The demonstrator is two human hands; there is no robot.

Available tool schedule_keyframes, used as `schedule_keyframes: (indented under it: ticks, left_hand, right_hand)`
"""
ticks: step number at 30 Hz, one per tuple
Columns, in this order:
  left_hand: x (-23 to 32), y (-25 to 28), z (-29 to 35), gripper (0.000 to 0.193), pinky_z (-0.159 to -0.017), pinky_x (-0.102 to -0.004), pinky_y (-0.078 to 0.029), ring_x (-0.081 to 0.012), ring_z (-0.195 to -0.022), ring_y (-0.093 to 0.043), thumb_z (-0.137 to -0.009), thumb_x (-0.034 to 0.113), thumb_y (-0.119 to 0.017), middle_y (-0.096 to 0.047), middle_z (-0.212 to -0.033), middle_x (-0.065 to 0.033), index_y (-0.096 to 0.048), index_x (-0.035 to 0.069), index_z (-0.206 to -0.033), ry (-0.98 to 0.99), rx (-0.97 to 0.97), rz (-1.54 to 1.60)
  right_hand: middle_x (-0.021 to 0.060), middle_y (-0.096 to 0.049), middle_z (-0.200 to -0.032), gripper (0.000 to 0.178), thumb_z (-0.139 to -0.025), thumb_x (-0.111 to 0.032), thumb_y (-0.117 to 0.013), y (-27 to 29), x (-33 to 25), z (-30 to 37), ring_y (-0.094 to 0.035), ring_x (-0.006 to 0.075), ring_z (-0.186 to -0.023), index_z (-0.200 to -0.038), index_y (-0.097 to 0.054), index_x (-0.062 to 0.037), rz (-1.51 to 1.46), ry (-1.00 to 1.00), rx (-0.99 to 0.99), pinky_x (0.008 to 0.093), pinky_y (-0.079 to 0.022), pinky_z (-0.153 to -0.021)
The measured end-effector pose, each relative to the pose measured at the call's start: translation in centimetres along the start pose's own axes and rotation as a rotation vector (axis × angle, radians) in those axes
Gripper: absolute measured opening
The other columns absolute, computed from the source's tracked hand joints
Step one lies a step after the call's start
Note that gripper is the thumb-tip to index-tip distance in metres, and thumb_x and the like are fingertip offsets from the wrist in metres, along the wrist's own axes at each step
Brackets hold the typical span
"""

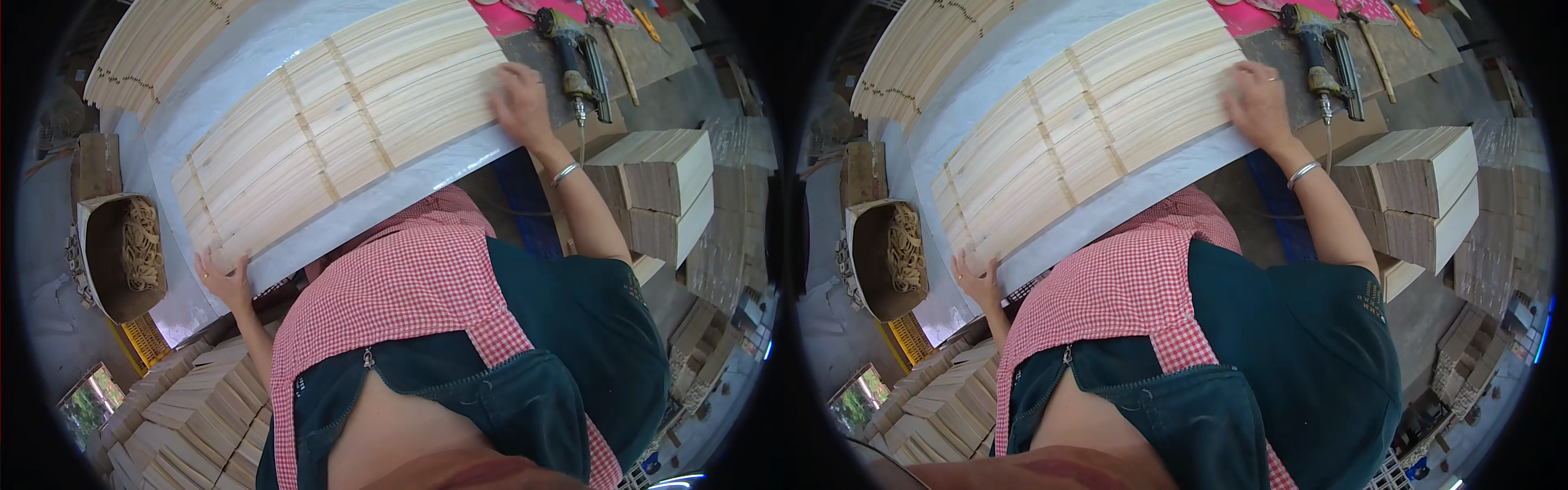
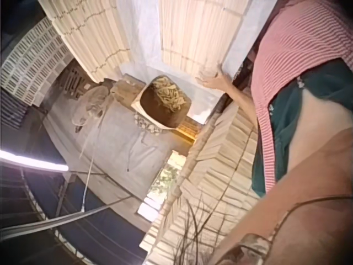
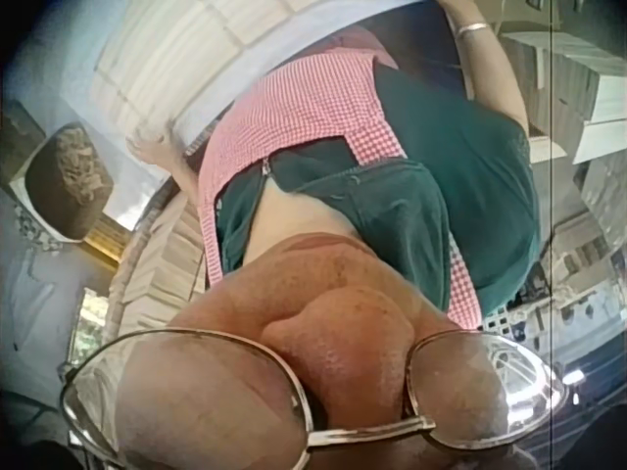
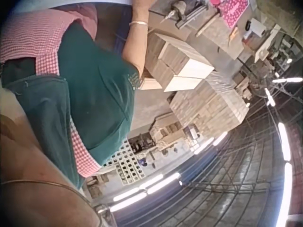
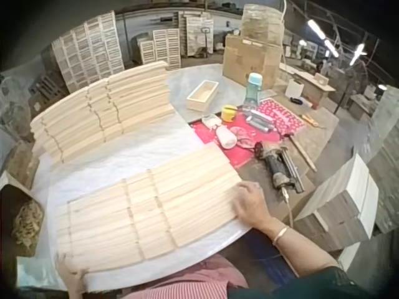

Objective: Assemble small wooden boxes using wood glue and a pneumatic nail gun.

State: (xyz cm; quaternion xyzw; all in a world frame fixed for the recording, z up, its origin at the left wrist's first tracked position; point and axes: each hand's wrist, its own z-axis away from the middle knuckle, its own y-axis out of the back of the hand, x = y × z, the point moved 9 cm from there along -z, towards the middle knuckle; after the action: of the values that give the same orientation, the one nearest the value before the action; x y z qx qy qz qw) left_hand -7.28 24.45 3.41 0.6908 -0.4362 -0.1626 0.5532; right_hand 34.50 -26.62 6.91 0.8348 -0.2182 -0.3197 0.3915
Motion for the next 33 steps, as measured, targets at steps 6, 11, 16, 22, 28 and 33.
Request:
schedule_keyframes:
  ticks: [6,11,16,22,28,33]
  left_hand:
    - [-4.0,-0.9,-0.3,0.086,-0.117,-0.0443,-0.033,-0.0409,-0.140,-0.042,-0.080,0.044,-0.083,-0.043,-0.152,-0.0251,-0.050,-0.004,-0.143,0.210,-0.067,0.066]
    - [-3.8,-1.0,-0.3,0.089,-0.117,-0.0418,-0.034,-0.0396,-0.139,-0.044,-0.081,0.045,-0.083,-0.047,-0.148,-0.0272,-0.048,-0.008,-0.143,0.281,-0.056,0.070]
    - [-3.5,-0.9,-0.7,0.082,-0.115,-0.0415,-0.037,-0.0391,-0.137,-0.046,-0.086,0.044,-0.078,-0.047,-0.148,-0.0284,-0.049,-0.008,-0.142,0.283,-0.072,0.046]
    - [-7.1,-1.6,-4.1,0.072,-0.112,-0.0403,-0.041,-0.0374,-0.130,-0.054,-0.093,0.045,-0.070,-0.055,-0.142,-0.0269,-0.054,-0.010,-0.137,0.226,0.005,-0.098]
    - [-6.8,-3.1,-8.0,0.060,-0.105,-0.0420,-0.046,-0.0397,-0.121,-0.060,-0.096,0.039,-0.065,-0.063,-0.131,-0.0274,-0.060,-0.011,-0.129,0.303,-0.011,-0.080]
    - [-5.4,-3.1,-7.4,0.057,-0.102,-0.0419,-0.048,-0.0402,-0.113,-0.063,-0.096,0.038,-0.065,-0.068,-0.121,-0.0269,-0.063,-0.012,-0.124,0.289,0.065,-0.039]
  right_hand:
    - [0.0139,-0.062,-0.115,0.033,-0.088,-0.021,-0.072,-0.2,6.1,2.4,-0.059,0.0311,-0.100,-0.114,-0.069,-0.0012,0.055,-0.416,0.079,0.0379,-0.049,-0.089]
    - [0.0142,-0.063,-0.110,0.034,-0.089,-0.020,-0.070,-0.4,5.9,2.5,-0.060,0.0311,-0.098,-0.115,-0.069,0.0005,0.014,-0.414,0.145,0.0373,-0.050,-0.088]
    - [0.0138,-0.065,-0.109,0.032,-0.090,-0.023,-0.068,-0.3,5.6,2.6,-0.060,0.0321,-0.099,-0.114,-0.071,-0.0022,0.030,-0.427,0.182,0.0401,-0.049,-0.089]
    - [0.0139,-0.066,-0.108,0.030,-0.091,-0.025,-0.065,-0.1,5.4,-0.6,-0.061,0.0335,-0.099,-0.113,-0.072,-0.0060,0.285,-0.411,0.212,0.0435,-0.049,-0.089]
    - [0.0126,-0.068,-0.112,0.032,-0.092,-0.029,-0.062,-3.0,7.8,-3.0,-0.061,0.0348,-0.098,-0.115,-0.072,-0.0097,0.223,-0.462,0.107,0.0457,-0.048,-0.089]
    - [0.0114,-0.068,-0.114,0.033,-0.093,-0.032,-0.060,-3.0,7.1,-3.2,-0.061,0.0353,-0.098,-0.115,-0.072,-0.0103,0.291,-0.421,0.086,0.0453,-0.048,-0.089]
